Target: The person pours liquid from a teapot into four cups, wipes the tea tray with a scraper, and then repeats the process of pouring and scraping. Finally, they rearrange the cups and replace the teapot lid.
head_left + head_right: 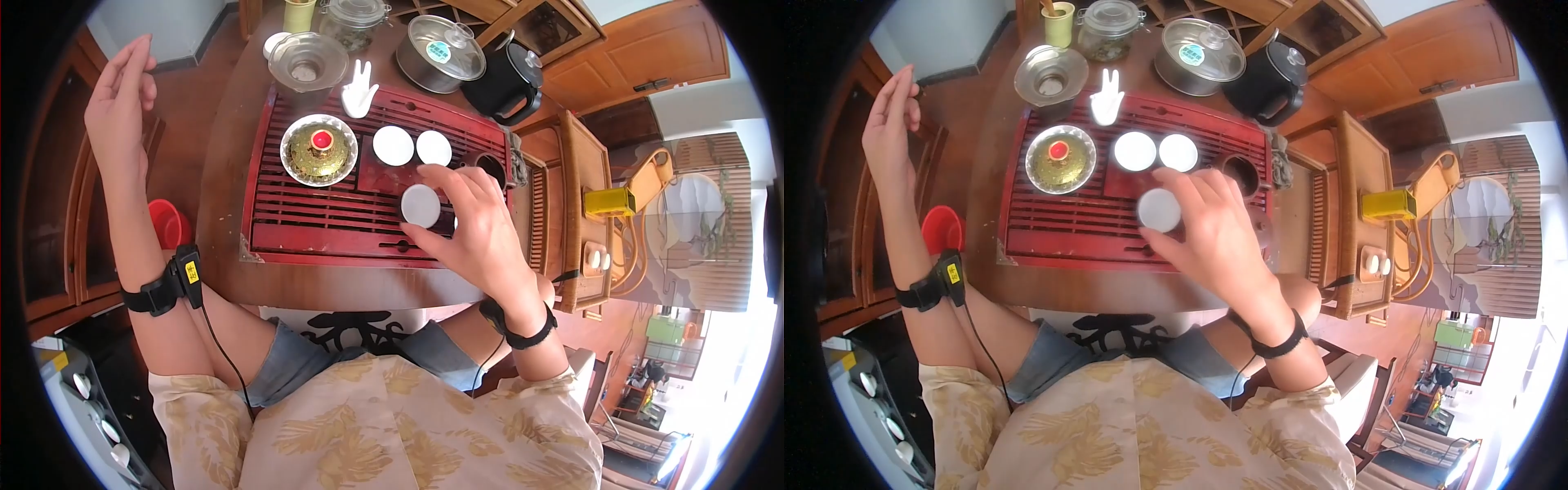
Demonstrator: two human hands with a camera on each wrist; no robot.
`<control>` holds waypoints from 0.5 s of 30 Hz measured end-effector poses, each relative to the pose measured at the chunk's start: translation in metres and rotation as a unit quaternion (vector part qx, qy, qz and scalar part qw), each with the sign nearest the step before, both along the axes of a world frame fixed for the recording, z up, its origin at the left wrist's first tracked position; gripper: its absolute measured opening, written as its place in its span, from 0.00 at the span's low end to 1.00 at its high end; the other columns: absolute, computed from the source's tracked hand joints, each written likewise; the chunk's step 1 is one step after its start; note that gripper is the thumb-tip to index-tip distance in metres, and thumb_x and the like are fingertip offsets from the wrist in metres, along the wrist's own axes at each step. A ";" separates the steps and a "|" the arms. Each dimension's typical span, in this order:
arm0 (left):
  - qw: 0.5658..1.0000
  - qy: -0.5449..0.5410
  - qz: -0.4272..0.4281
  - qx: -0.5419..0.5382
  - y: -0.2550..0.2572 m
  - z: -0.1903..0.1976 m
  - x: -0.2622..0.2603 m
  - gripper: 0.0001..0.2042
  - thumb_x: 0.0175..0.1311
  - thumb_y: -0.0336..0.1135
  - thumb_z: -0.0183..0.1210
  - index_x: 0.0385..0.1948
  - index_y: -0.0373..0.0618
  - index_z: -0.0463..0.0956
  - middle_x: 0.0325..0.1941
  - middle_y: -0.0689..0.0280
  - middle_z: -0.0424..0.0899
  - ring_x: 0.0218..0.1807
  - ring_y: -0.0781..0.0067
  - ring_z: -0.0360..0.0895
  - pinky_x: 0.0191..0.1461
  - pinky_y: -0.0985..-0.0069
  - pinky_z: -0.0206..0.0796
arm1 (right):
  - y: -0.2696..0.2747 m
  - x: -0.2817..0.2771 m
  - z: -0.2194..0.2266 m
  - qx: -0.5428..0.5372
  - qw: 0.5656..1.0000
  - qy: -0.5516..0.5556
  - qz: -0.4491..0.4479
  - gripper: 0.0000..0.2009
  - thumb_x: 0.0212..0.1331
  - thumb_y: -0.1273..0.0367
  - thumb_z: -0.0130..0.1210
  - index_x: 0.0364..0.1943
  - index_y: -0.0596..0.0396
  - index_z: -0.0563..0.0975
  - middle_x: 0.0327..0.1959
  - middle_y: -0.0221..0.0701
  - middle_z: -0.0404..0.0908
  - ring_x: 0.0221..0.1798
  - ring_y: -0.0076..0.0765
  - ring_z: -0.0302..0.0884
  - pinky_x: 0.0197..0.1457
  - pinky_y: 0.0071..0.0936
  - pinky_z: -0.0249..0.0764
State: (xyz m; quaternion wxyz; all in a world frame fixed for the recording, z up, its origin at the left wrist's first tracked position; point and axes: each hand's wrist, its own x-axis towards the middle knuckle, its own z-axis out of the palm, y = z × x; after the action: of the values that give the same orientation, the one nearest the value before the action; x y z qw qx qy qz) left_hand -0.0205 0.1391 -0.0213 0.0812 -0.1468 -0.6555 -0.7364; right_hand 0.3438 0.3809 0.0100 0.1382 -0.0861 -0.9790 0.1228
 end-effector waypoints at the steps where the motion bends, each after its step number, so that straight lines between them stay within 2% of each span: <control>1: 1.000 0.000 -0.001 0.001 0.000 0.000 -0.001 0.17 0.76 0.38 0.71 0.60 0.38 0.88 0.42 0.72 0.88 0.31 0.89 0.72 0.36 0.85 0.61 | -0.002 -0.006 0.000 -0.002 1.000 0.009 0.001 0.33 0.50 0.68 0.81 0.63 0.53 0.81 0.47 0.33 0.89 0.54 0.45 0.83 0.65 0.44 0.77; 5: 1.000 -0.002 -0.004 0.000 -0.002 0.000 -0.002 0.17 0.76 0.38 0.72 0.60 0.38 0.88 0.42 0.71 0.88 0.32 0.89 0.72 0.37 0.86 0.61 | -0.006 -0.025 -0.010 -0.003 1.000 0.029 0.002 0.31 0.51 0.66 0.80 0.61 0.57 0.80 0.41 0.38 0.87 0.51 0.49 0.82 0.61 0.46 0.75; 8: 1.000 -0.001 0.001 -0.002 -0.004 -0.001 -0.003 0.17 0.76 0.38 0.72 0.60 0.39 0.88 0.41 0.72 0.88 0.32 0.89 0.72 0.37 0.85 0.61 | -0.005 -0.030 -0.018 0.010 1.000 0.020 -0.003 0.32 0.52 0.65 0.80 0.61 0.57 0.79 0.39 0.38 0.87 0.51 0.49 0.82 0.60 0.46 0.75; 11: 1.000 0.005 0.006 -0.005 -0.004 0.000 -0.002 0.17 0.76 0.38 0.72 0.60 0.39 0.88 0.41 0.72 0.88 0.32 0.89 0.72 0.37 0.85 0.61 | -0.007 -0.032 -0.019 0.022 0.999 0.013 -0.020 0.31 0.53 0.61 0.82 0.60 0.54 0.81 0.45 0.33 0.90 0.49 0.43 0.83 0.60 0.45 0.77; 15: 1.000 0.007 0.006 -0.006 -0.002 0.001 -0.001 0.17 0.76 0.38 0.72 0.60 0.39 0.89 0.41 0.72 0.88 0.31 0.89 0.72 0.36 0.85 0.61 | -0.004 -0.025 -0.015 0.000 0.999 0.032 -0.024 0.32 0.53 0.59 0.82 0.60 0.55 0.80 0.41 0.36 0.89 0.49 0.49 0.83 0.58 0.46 0.76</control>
State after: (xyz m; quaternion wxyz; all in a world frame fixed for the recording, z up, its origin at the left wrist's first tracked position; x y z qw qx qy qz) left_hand -0.0211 0.1371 -0.0201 0.0896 -0.1488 -0.6603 -0.7306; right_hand 0.3190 0.3772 -0.0054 0.1728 -0.1056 -0.9716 0.1223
